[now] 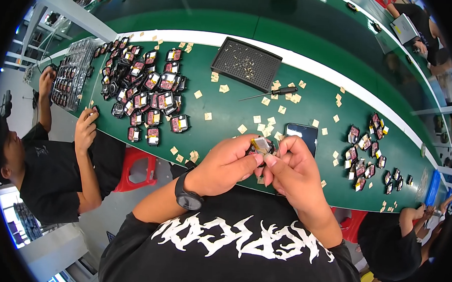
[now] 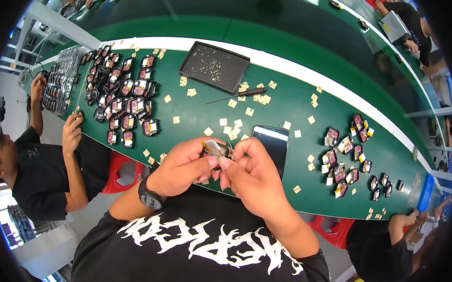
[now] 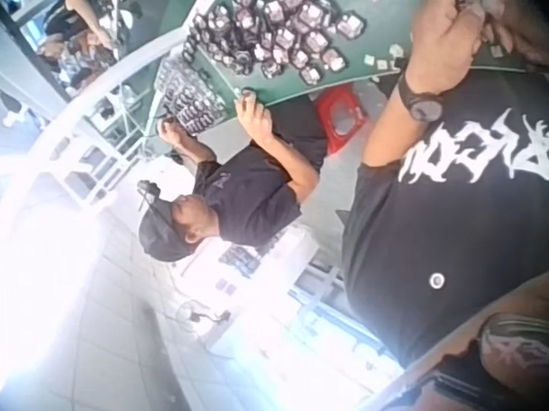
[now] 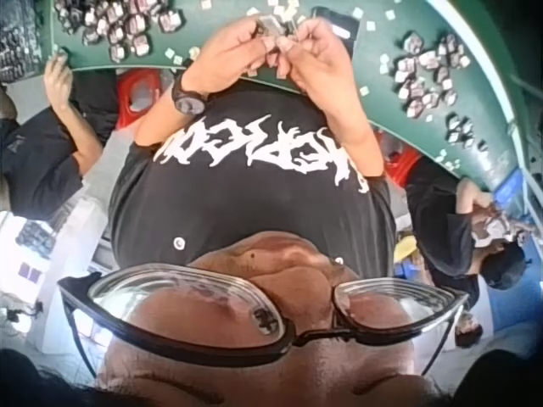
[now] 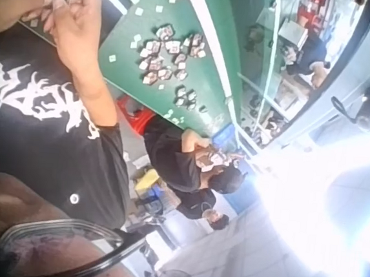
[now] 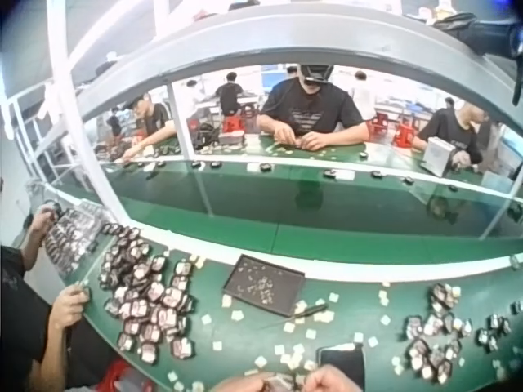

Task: Assemble small electronic components, specifically attaching connectors and cleaning circuit boards at a factory workstation.

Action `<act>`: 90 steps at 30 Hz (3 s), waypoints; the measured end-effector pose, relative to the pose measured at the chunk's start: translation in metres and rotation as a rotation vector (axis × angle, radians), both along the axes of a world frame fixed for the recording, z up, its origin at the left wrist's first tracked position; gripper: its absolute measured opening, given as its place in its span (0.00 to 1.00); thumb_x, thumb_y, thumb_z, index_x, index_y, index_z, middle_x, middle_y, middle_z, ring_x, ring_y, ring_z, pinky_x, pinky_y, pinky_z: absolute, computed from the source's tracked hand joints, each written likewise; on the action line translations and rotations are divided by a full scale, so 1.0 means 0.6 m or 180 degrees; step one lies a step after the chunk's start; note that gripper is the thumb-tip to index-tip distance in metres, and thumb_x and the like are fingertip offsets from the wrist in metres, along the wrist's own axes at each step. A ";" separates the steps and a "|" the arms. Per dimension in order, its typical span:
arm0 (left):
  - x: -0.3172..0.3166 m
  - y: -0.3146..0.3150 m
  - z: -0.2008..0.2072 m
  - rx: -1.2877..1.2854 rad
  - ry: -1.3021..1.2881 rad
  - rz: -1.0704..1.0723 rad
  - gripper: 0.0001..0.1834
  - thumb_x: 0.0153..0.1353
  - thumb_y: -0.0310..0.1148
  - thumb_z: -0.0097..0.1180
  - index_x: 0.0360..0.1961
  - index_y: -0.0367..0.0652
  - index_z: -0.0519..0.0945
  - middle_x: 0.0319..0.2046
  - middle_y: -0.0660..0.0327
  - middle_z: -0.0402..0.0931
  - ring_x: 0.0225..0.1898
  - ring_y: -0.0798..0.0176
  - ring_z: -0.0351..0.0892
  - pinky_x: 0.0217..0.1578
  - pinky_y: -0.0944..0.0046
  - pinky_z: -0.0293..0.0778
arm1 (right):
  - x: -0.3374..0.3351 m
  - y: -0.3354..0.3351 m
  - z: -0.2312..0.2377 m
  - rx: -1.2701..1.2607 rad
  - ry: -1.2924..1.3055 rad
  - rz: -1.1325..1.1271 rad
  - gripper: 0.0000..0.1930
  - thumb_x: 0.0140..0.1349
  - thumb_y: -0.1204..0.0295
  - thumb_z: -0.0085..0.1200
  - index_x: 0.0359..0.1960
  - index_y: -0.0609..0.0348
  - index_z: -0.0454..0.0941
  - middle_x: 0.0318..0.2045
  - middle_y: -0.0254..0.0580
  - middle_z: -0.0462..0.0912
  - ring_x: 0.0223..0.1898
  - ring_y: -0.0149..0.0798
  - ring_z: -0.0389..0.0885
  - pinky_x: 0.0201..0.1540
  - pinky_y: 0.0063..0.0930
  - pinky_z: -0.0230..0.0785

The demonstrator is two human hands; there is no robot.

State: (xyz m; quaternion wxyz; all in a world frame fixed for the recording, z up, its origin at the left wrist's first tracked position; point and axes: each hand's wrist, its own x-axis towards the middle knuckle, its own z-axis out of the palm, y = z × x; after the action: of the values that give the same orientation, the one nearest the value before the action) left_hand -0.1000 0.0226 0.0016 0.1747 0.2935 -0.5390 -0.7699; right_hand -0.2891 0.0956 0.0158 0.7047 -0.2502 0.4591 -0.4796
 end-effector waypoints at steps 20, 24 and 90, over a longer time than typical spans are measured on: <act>0.006 -0.006 0.016 -0.1301 -0.0500 -0.0343 0.18 0.69 0.29 0.51 0.57 0.33 0.74 0.34 0.57 0.79 0.33 0.62 0.78 0.35 0.61 0.73 | -0.007 0.021 -0.003 0.0374 -0.0061 0.0107 0.09 0.73 0.79 0.51 0.40 0.54 0.62 0.22 0.45 0.80 0.12 0.21 0.63 0.13 0.17 0.48; 0.007 0.008 -0.007 -0.0270 -0.0190 -0.0354 0.17 0.71 0.32 0.50 0.57 0.34 0.75 0.33 0.62 0.76 0.32 0.70 0.74 0.31 0.68 0.69 | -0.014 0.026 -0.014 0.0222 -0.0148 0.0282 0.09 0.72 0.79 0.51 0.40 0.54 0.62 0.22 0.45 0.80 0.11 0.21 0.62 0.14 0.18 0.49; 0.023 0.034 0.009 -0.0456 -0.0425 0.0117 0.15 0.66 0.23 0.47 0.52 0.35 0.78 0.29 0.66 0.73 0.29 0.73 0.67 0.31 0.69 0.66 | -0.023 0.008 -0.006 -0.3232 0.3674 0.0658 0.19 0.52 0.86 0.66 0.47 0.60 0.84 0.37 0.42 0.83 0.29 0.39 0.84 0.30 0.29 0.76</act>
State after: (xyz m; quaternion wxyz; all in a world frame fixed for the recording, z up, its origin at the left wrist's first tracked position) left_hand -0.0859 0.0429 0.0070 0.1730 0.3408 -0.5977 -0.7048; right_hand -0.3030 0.1007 0.0120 0.1940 -0.7943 0.4518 -0.3568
